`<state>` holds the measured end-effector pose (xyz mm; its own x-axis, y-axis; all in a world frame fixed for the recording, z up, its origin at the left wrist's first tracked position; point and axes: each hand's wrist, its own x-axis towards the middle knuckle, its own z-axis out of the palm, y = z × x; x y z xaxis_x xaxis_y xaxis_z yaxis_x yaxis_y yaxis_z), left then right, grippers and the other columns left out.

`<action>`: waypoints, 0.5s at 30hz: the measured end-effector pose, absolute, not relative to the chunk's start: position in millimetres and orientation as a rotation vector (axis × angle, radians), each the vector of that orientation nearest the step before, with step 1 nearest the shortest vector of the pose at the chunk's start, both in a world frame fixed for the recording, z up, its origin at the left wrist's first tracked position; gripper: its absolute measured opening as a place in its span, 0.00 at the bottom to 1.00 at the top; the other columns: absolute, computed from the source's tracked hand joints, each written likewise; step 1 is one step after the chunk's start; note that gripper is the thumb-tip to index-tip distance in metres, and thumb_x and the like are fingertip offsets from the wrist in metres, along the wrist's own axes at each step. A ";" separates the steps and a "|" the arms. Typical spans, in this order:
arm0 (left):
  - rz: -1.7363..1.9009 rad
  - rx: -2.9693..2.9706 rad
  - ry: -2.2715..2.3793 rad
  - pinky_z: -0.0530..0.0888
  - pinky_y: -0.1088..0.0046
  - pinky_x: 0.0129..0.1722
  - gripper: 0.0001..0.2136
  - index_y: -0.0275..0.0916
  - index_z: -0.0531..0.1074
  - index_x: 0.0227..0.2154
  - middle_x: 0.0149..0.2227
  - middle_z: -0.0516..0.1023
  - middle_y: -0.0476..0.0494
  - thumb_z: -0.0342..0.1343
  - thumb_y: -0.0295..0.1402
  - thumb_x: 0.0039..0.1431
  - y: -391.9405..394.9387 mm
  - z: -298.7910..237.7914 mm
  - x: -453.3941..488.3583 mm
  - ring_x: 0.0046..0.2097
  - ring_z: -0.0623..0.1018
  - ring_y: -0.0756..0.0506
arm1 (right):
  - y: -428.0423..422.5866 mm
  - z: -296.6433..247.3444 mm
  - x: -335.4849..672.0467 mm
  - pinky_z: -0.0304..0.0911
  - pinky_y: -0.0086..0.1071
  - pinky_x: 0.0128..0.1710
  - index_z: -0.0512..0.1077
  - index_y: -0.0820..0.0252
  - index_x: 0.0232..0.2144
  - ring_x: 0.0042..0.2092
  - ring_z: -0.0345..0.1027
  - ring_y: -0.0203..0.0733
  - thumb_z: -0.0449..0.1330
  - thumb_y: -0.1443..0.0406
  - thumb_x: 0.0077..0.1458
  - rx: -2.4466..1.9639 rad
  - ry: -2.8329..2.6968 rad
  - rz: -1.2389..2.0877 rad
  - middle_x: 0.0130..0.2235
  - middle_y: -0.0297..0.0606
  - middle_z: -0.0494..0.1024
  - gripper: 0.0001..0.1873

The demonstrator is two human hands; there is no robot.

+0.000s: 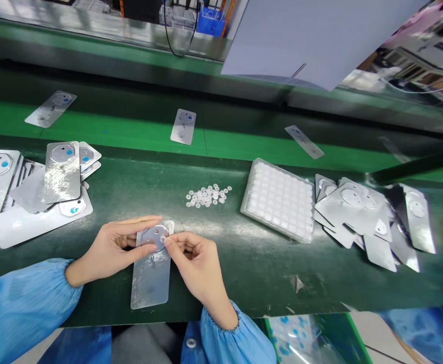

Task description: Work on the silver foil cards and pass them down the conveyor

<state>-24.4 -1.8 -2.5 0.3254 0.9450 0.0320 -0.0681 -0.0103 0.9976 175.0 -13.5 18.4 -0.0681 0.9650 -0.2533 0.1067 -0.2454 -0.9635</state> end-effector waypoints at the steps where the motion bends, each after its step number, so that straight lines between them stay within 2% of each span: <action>1: 1.010 1.315 0.907 0.86 0.68 0.42 0.21 0.43 0.78 0.56 0.60 0.76 0.38 0.68 0.30 0.59 -1.7 -2.3 -24.3 0.49 0.84 0.37 | -13.6 19.1 174.0 0.53 0.27 0.16 0.81 0.60 0.29 0.19 0.55 0.31 0.70 0.50 0.53 -1.435 -1.217 1.392 0.18 0.30 0.68 0.18; 11: 1.020 1.266 0.868 0.85 0.66 0.47 0.19 0.45 0.79 0.55 0.60 0.77 0.40 0.67 0.30 0.61 -4.0 -4.7 -24.8 0.50 0.84 0.38 | -12.8 17.8 172.2 0.59 0.25 0.16 0.77 0.61 0.25 0.18 0.59 0.31 0.72 0.49 0.51 -1.486 -1.204 1.399 0.17 0.31 0.70 0.21; 13: 1.031 1.238 0.842 0.85 0.67 0.48 0.18 0.45 0.79 0.54 0.60 0.77 0.40 0.66 0.30 0.62 -3.8 -3.6 -25.5 0.52 0.84 0.38 | -8.6 16.0 174.7 0.61 0.25 0.15 0.75 0.60 0.25 0.20 0.62 0.32 0.74 0.50 0.48 -1.469 -1.176 1.406 0.19 0.32 0.72 0.21; 15: 1.035 1.191 0.802 0.84 0.68 0.49 0.17 0.45 0.80 0.53 0.60 0.77 0.40 0.66 0.30 0.62 -2.4 -2.5 -25.6 0.53 0.83 0.39 | -4.0 14.7 176.3 0.67 0.26 0.17 0.77 0.60 0.30 0.24 0.69 0.36 0.76 0.51 0.45 -1.413 -1.148 1.455 0.25 0.35 0.77 0.20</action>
<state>-25.6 -2.4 -2.5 0.3446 0.9384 0.0268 -0.2074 0.0483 0.9771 176.3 -4.0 14.7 -0.0680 0.9571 -0.2817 0.0515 -0.2786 -0.9590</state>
